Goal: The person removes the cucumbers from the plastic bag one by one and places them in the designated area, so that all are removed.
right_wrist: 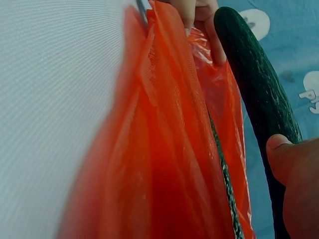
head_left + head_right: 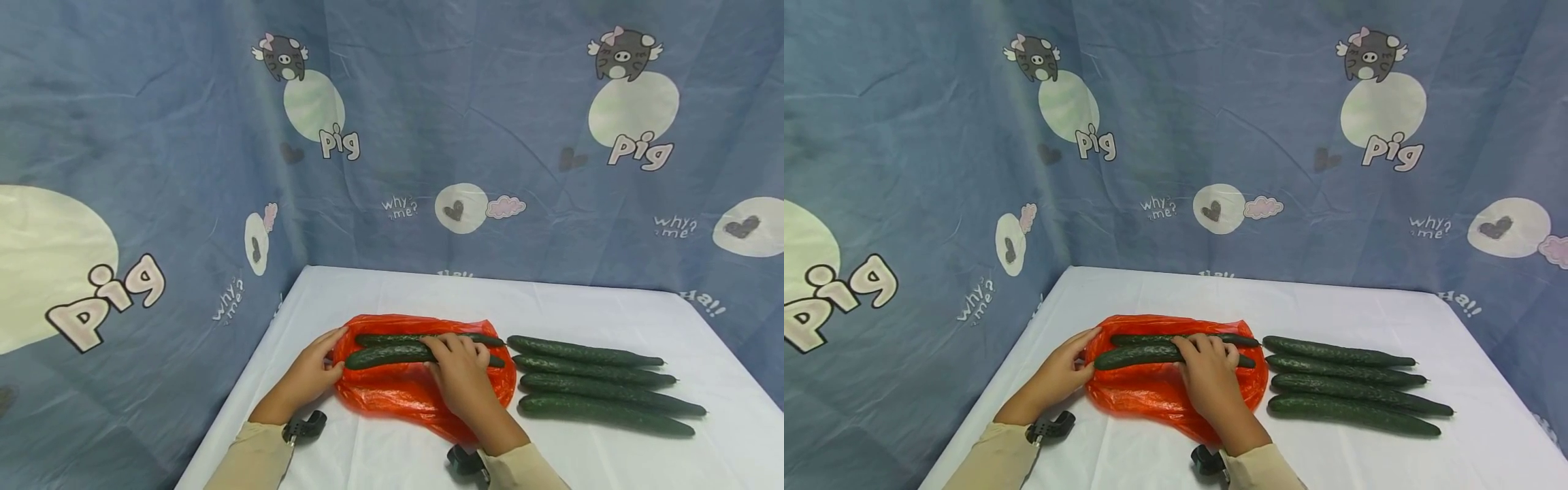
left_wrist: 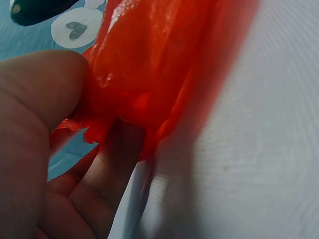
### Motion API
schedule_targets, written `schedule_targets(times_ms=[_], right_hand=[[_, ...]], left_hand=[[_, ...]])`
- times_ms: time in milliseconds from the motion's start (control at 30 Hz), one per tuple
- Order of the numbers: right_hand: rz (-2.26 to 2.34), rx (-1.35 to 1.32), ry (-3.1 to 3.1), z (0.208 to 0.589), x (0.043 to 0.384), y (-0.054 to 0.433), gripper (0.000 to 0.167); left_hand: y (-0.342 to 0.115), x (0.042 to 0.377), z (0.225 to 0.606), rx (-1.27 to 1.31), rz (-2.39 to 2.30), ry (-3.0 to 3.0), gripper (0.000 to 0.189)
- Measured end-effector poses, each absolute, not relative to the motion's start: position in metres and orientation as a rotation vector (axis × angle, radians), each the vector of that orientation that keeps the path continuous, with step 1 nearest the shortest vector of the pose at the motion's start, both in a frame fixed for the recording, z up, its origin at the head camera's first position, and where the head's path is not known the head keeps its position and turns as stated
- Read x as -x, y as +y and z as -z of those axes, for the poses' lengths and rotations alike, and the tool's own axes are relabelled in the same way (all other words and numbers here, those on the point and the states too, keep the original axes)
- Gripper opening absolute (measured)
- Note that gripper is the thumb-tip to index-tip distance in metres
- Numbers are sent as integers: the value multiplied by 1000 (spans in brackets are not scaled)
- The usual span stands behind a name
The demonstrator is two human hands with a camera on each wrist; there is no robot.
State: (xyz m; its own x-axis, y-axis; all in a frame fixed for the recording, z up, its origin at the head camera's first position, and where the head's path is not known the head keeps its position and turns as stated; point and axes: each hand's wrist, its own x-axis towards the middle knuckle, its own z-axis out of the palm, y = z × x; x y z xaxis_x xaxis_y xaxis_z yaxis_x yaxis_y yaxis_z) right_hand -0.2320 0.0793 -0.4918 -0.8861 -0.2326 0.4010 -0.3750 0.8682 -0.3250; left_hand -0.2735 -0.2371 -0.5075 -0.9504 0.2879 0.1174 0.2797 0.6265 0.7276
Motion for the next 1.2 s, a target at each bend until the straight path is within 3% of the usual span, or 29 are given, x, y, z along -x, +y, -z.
schedule_targets(times_ms=[1200], right_hand=[[-547, -302, -2758, 499, 196, 141, 48]], left_hand=[[-237, 274, 508, -563, -1280, 2833, 77]])
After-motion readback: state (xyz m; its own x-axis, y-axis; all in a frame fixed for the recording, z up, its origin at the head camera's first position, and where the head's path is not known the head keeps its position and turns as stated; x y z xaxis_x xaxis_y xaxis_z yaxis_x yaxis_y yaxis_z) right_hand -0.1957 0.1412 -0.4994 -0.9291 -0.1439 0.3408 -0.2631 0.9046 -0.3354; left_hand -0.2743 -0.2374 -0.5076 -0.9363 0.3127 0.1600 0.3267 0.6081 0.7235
